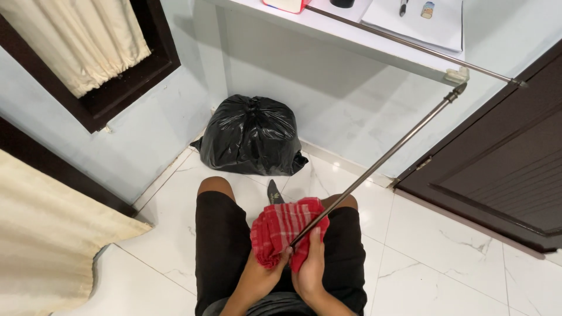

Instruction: The person cleans a metal curtain rod with a red cloth while sitting on the floor. They then thread the rod through the top hem of a beige curtain and hang it on a wall-mounted bracket.

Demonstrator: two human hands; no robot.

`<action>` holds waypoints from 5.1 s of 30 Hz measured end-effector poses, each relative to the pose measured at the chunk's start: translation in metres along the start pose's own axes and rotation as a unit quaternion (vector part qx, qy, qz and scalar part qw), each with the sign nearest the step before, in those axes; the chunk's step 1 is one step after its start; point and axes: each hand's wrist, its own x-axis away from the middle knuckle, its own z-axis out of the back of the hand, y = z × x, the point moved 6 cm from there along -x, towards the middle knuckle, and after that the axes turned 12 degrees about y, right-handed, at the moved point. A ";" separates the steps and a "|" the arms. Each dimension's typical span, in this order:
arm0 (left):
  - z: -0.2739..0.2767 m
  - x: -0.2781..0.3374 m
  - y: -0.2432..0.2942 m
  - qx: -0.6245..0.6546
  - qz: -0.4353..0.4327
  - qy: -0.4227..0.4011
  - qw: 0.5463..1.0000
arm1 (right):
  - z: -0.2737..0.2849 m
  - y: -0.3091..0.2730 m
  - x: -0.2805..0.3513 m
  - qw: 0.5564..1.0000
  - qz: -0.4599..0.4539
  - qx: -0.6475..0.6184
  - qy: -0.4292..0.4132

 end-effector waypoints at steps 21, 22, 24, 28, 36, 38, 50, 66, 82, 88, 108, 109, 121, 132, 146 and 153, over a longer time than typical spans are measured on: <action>-0.005 0.003 -0.034 0.049 0.139 0.011 0.989 | 0.018 -0.008 -0.023 0.998 -0.049 0.027 -0.034; 0.001 -0.004 -0.024 0.048 0.137 0.012 0.989 | 0.014 -0.023 -0.028 0.998 -0.048 0.026 -0.038; -0.001 0.010 -0.043 -0.079 0.478 -0.153 0.861 | 0.018 -0.062 -0.045 0.998 0.009 0.005 0.068; -0.001 0.053 -0.115 0.007 0.378 -0.124 0.917 | 0.072 -0.125 -0.098 0.970 0.222 -0.029 0.093; 0.006 0.066 -0.136 -0.053 0.389 -0.140 0.909 | 0.045 -0.196 -0.121 0.644 0.642 0.411 0.061; 0.007 0.067 -0.139 -0.083 0.391 -0.144 0.905 | 0.003 -0.182 -0.106 0.602 0.647 0.468 0.008; 0.018 0.083 -0.160 -0.117 0.274 -0.031 0.954 | -0.010 -0.040 0.000 0.615 0.535 0.515 -0.263; 0.008 0.110 -0.218 -0.135 0.056 -0.022 0.989 | 0.062 0.064 -0.037 0.455 0.598 0.543 -0.376; 0.021 0.073 -0.154 -0.108 0.127 0.046 0.985 | -0.029 -0.055 -0.015 0.565 0.627 0.450 -0.292; 0.024 0.078 -0.151 -0.074 0.216 0.036 0.973 | -0.045 -0.107 -0.040 0.599 0.649 0.445 -0.149; 0.072 0.079 -0.125 -0.073 0.113 0.064 0.989 | -0.029 -0.102 -0.044 0.568 0.627 0.501 -0.179; 0.075 0.068 -0.107 -0.074 0.116 0.064 0.988 | -0.025 -0.090 -0.029 0.570 0.624 0.503 -0.181; 0.119 -0.001 -0.066 -0.239 0.290 -0.017 0.926 | 0.067 -0.039 -0.079 0.931 0.238 0.234 -0.145; 0.160 -0.174 -0.033 -0.237 0.094 0.234 0.938 | 0.095 -0.017 -0.115 0.985 0.051 0.163 0.000; 0.135 -0.358 -0.050 -0.388 -0.074 0.193 0.898 | 0.133 0.026 -0.131 0.986 -0.020 0.162 0.042; 0.119 -0.417 -0.056 -0.468 -0.102 0.152 0.865 | 0.138 0.029 -0.138 0.989 -0.018 0.143 0.037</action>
